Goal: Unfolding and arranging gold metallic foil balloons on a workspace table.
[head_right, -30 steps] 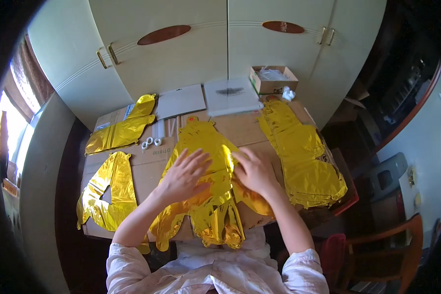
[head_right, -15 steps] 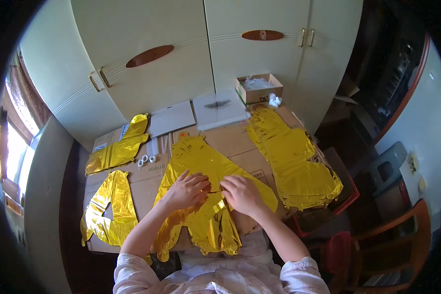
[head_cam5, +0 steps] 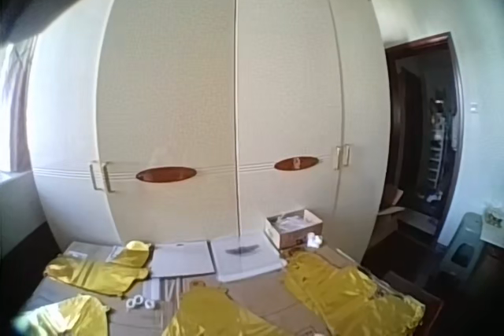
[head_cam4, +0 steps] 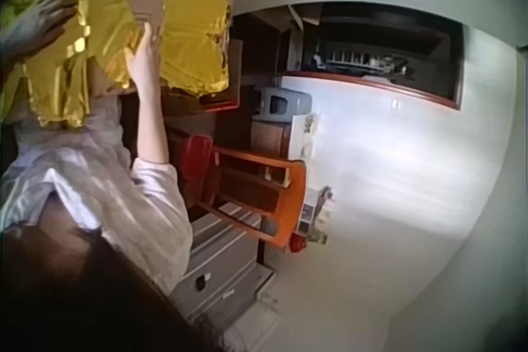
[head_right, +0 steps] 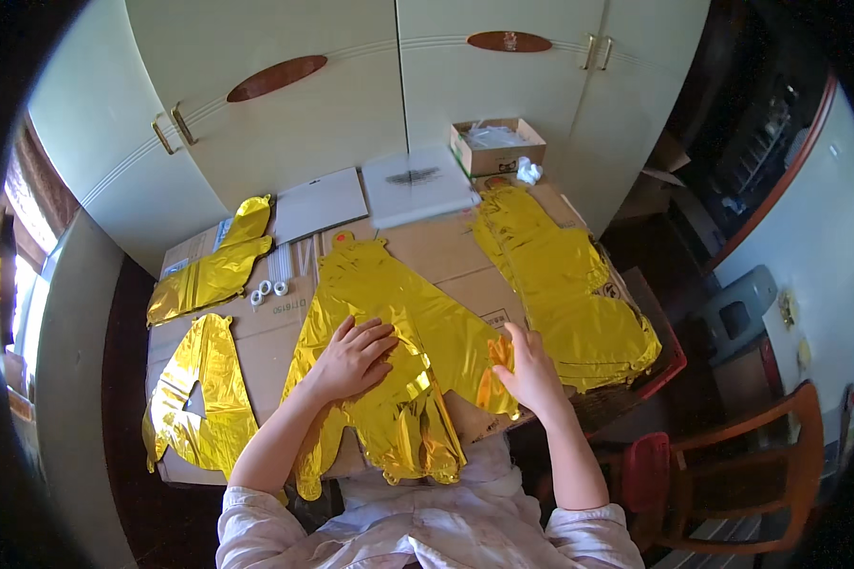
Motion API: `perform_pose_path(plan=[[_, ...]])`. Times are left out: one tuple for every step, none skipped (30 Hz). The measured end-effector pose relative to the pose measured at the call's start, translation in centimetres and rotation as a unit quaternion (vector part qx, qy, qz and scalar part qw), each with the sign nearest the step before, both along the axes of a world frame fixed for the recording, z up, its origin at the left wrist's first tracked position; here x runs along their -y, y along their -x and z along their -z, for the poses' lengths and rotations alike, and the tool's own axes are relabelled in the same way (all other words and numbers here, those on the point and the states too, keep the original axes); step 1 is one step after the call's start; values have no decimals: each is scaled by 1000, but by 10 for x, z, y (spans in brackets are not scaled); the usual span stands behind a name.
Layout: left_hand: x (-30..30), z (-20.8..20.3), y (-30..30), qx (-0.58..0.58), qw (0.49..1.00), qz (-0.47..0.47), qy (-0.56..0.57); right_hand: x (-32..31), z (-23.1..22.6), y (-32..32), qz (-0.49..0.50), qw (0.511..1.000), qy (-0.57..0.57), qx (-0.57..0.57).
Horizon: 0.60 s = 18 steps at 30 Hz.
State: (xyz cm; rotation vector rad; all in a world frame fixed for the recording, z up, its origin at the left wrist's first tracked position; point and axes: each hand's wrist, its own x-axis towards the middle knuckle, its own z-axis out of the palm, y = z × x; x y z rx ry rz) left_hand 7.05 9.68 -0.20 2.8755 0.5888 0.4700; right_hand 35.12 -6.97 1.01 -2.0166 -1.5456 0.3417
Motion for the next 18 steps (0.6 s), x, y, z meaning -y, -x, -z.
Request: perform_pose_path(plan=[[0, 1, -1, 6, 1000, 1, -4, 0, 2, -2, -11, 999, -34, -23], [0, 2, 0, 10, 1000, 0, -8, -1, -2, 1, -14, 997, -56, -53], [0, 2, 1, 9, 1000, -1, -9, 0, -8, 5, -17, 993, -79, -83], [-1, 1, 2, 7, 1000, -1, -10, 1, -14, 10, -20, 988, -101, -114], [-1, 1, 1, 9, 1000, 4, -9, 4, -21, 16, -19, 987, -116, -112], [-1, 1, 2, 1, 1000, 1, -5, 3, -25, 23, -21, 982, -140, -127], [-2, 2, 3, -6, 1000, -1, 0, 3, -29, 30, -28, 980, -142, -138], [-2, 2, 4, -13, 1000, -1, 4, 3, -35, 36, -33, 978, -145, -148], [-2, 2, 3, -10, 1000, -1, 7, 3, -40, 41, -35, 976, -155, -151], [-2, 2, 3, -8, 1000, -1, 9, 3, -40, 43, -39, 975, -156, -154], [-2, 0, 3, -6, 1000, -1, 10, 1, -41, 45, -39, 976, -161, -143], [-2, -1, 3, -1, 1000, 0, 11, 0, -42, 45, -39, 977, -165, -133], [-1, -2, 3, 5, 1000, 1, 12, 0, -41, 44, -30, 977, -168, -127], [-2, -4, 3, 11, 1000, 2, 11, -2, -37, 41, -22, 978, -171, -121], [-2, -3, 3, 10, 1000, 5, 11, -2, -34, 38, -14, 978, -175, -114], [-3, -3, 3, 9, 1000, 8, 11, -2, -31, 35, -6, 977, -178, -118], [-4, -2, 4, 9, 1000, 10, 12, -1, -27, 32, 1, 976, -180, -122], [-4, -2, 5, 7, 1000, 9, 13, 0, -25, 29, 8, 975, -182, -126]])
